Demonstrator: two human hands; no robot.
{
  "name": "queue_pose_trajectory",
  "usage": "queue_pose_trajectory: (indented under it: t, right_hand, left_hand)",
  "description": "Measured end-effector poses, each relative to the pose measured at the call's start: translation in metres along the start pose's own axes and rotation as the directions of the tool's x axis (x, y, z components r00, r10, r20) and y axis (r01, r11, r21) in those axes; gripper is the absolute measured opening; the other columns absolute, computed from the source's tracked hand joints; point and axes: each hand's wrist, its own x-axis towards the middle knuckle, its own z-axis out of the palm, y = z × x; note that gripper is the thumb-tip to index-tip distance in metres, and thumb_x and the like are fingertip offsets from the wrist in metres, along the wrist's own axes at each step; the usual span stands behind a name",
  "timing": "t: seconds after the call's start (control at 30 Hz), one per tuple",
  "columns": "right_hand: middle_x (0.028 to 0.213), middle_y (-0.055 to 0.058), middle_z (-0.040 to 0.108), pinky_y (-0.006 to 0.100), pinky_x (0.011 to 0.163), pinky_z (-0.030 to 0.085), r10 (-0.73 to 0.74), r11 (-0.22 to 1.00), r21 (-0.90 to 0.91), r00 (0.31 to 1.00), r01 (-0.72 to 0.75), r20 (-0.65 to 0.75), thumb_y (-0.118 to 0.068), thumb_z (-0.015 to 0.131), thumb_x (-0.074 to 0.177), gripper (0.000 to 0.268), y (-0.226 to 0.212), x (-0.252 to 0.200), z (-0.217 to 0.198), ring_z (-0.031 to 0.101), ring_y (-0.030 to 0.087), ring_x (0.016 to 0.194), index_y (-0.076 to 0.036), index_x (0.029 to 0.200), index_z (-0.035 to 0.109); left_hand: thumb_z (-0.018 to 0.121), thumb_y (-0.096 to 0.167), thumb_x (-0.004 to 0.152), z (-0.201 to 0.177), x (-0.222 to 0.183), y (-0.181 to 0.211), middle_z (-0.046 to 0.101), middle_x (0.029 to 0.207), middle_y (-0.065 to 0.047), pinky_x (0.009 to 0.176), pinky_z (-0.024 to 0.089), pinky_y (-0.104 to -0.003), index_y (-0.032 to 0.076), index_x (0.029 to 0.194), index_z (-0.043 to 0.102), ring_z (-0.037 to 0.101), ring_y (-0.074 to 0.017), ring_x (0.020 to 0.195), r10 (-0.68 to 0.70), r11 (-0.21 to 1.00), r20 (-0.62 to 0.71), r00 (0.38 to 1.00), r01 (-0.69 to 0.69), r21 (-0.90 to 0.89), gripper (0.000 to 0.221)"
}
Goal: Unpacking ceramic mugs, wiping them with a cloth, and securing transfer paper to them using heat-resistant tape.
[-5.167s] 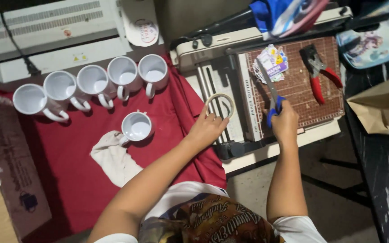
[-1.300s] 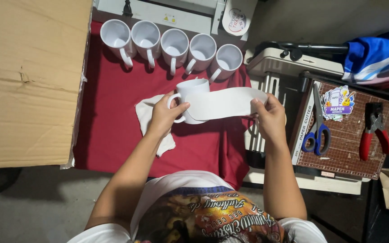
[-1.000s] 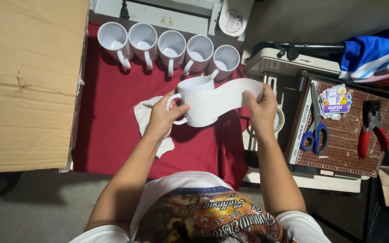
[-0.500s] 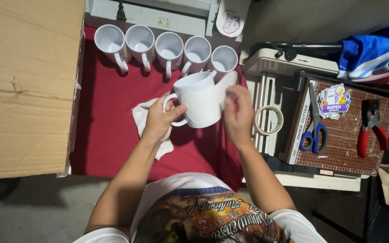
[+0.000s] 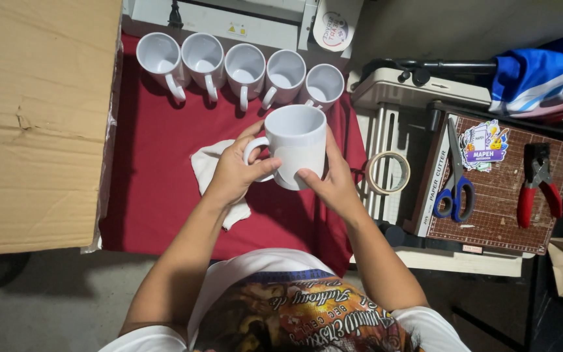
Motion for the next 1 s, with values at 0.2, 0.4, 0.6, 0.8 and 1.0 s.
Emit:
queue_pose_trajectory:
  t: [0.2, 0.4, 0.6, 0.8, 1.0]
  right_hand:
    - [0.154, 0.016, 0.049, 0.038, 0.123, 0.037, 0.005, 0.980, 0.197, 0.998, -0.016, 0.056, -0.036, 0.084, 0.085, 0.104, 0.007, -0.006, -0.005, 0.049, 0.026, 0.145, 0.001, 0.163, 0.026]
    - [0.150, 0.015, 0.053, 0.038, 0.120, 0.042, 0.021, 0.984, 0.177, 0.998, -0.012, -0.052, -0.032, 0.088, 0.077, 0.106, -0.016, -0.010, 0.005, 0.053, 0.025, 0.141, 0.001, 0.160, 0.031]
    - [0.146, 0.015, 0.056, 0.038, 0.116, 0.046, 0.087, 0.969, 0.243, 0.982, -0.044, -0.167, -0.024, 0.086, 0.079, 0.101, -0.005, -0.004, 0.010, 0.057, 0.025, 0.135, -0.001, 0.160, 0.031]
    - [0.153, 0.019, 0.052, 0.039, 0.120, 0.041, 0.106, 0.975, 0.206, 0.990, -0.086, -0.091, -0.022, 0.083, 0.084, 0.099, -0.003, -0.004, 0.003, 0.052, 0.027, 0.142, 0.003, 0.161, 0.028]
    - [0.168, 0.021, 0.037, 0.039, 0.128, 0.027, 0.068, 0.967, 0.241, 0.996, -0.080, 0.056, -0.030, 0.078, 0.091, 0.103, -0.024, -0.009, 0.000, 0.037, 0.028, 0.156, 0.004, 0.167, 0.017]
  left_hand:
    - [0.084, -0.002, 0.080, -0.009, -0.002, -0.008, 0.042, 0.164, -0.008, 0.091, 0.049, -0.023, -0.006, 0.125, 0.069, 0.052, -0.0054, 0.099, 0.031, 1.000, 0.086, 0.996, -0.031, -0.001, 0.048]
    - [0.085, -0.002, 0.082, -0.003, 0.000, -0.004, 0.058, 0.135, -0.005, 0.090, 0.052, -0.024, 0.004, 0.128, 0.061, 0.057, -0.0058, 0.101, 0.001, 0.966, 0.161, 0.987, 0.041, -0.254, 0.053]
    - [0.084, 0.005, 0.084, 0.014, 0.003, -0.029, 0.060, 0.102, 0.000, 0.084, 0.057, -0.030, 0.009, 0.107, 0.058, 0.062, -0.0117, 0.094, -0.073, 0.898, 0.005, 0.997, 0.068, -0.434, 0.035]
    - [0.087, 0.014, 0.092, -0.010, 0.009, -0.057, 0.063, 0.110, -0.007, 0.095, 0.057, -0.041, 0.006, 0.115, 0.056, 0.064, -0.0201, 0.104, -0.132, 0.830, 0.101, 0.986, 0.166, -0.533, 0.040]
    - [0.086, 0.036, 0.082, -0.005, 0.005, -0.041, 0.067, 0.130, -0.007, 0.108, 0.054, -0.047, 0.008, 0.138, 0.057, 0.064, -0.0246, 0.124, -0.175, 0.700, 0.232, 0.957, 0.287, -0.654, 0.069]
